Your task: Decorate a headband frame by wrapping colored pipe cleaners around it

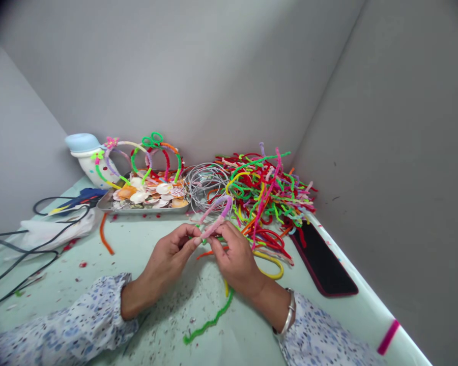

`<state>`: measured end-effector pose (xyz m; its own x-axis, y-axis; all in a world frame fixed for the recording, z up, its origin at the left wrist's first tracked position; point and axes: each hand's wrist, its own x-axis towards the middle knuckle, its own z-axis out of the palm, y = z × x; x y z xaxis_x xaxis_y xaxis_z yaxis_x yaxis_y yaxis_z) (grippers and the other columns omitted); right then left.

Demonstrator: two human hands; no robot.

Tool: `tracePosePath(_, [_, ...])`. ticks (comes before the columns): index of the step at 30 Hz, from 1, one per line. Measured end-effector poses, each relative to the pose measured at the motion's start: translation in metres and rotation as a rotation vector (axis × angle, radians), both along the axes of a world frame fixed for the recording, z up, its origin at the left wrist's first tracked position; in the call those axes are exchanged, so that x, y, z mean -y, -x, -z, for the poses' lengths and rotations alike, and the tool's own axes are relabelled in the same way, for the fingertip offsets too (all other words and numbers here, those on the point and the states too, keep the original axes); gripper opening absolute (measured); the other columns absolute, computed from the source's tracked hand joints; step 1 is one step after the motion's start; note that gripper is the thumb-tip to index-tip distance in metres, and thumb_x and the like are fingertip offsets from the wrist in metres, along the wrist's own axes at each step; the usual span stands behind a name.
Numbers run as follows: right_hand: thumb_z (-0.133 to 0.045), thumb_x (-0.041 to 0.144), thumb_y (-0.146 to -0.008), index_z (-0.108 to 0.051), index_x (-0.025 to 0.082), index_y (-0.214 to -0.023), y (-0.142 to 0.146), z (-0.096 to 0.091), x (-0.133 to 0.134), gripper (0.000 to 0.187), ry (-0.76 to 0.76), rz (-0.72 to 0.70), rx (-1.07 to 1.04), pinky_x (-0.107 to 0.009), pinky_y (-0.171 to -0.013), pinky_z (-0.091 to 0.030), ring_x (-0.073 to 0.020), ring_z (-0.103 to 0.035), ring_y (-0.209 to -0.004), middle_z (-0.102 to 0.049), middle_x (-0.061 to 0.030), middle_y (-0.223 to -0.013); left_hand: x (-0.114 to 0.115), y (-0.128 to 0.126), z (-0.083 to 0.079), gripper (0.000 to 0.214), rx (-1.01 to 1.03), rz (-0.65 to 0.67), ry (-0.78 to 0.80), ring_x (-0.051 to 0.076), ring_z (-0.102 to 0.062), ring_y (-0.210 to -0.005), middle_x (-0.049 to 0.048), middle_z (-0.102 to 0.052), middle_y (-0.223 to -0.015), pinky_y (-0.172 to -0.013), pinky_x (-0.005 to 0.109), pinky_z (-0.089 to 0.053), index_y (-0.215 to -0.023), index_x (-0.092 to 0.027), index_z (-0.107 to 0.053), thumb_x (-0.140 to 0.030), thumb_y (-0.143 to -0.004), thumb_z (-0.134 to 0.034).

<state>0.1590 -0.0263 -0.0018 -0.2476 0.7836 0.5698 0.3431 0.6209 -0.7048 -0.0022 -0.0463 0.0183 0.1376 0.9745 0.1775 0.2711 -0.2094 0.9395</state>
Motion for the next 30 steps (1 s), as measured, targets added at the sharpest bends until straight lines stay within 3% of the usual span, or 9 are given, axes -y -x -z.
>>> tracePosePath(12, [-0.055,0.018,-0.089,-0.06,0.022,-0.089,-0.002,0.003,-0.003,0.007,-0.114,0.08,0.051,-0.033,-0.082,-0.044,-0.0192,-0.054,-0.091,-0.059,-0.0031,-0.092,0.003,0.0,-0.005,0.011,-0.013,0.002,0.026,0.011,-0.044,-0.063,-0.0027,-0.054,-0.071,-0.059,0.02,-0.035,-0.082,-0.017,-0.058,-0.025,-0.086,-0.052])
tracePosePath(21, [-0.049,0.018,-0.092,-0.058,0.021,-0.089,-0.004,0.001,-0.005,0.01,-0.194,0.063,0.156,-0.037,-0.079,-0.044,-0.021,-0.053,-0.089,-0.057,-0.005,-0.09,0.0,0.0,-0.003,0.013,0.116,0.047,0.154,0.006,-0.033,-0.045,-0.0078,-0.044,-0.055,-0.047,0.019,-0.028,-0.081,-0.016,-0.057,-0.029,-0.082,-0.057])
tracePosePath(30, [-0.05,0.014,-0.089,-0.062,0.02,-0.088,-0.004,0.002,-0.003,0.013,-0.187,0.112,0.097,-0.035,-0.081,-0.045,-0.02,-0.052,-0.094,-0.052,-0.0062,-0.098,0.0,-0.003,-0.012,0.021,0.229,0.106,0.283,0.005,-0.034,-0.044,-0.0054,-0.047,-0.058,-0.041,0.019,-0.027,-0.077,-0.013,-0.059,-0.034,-0.075,-0.063])
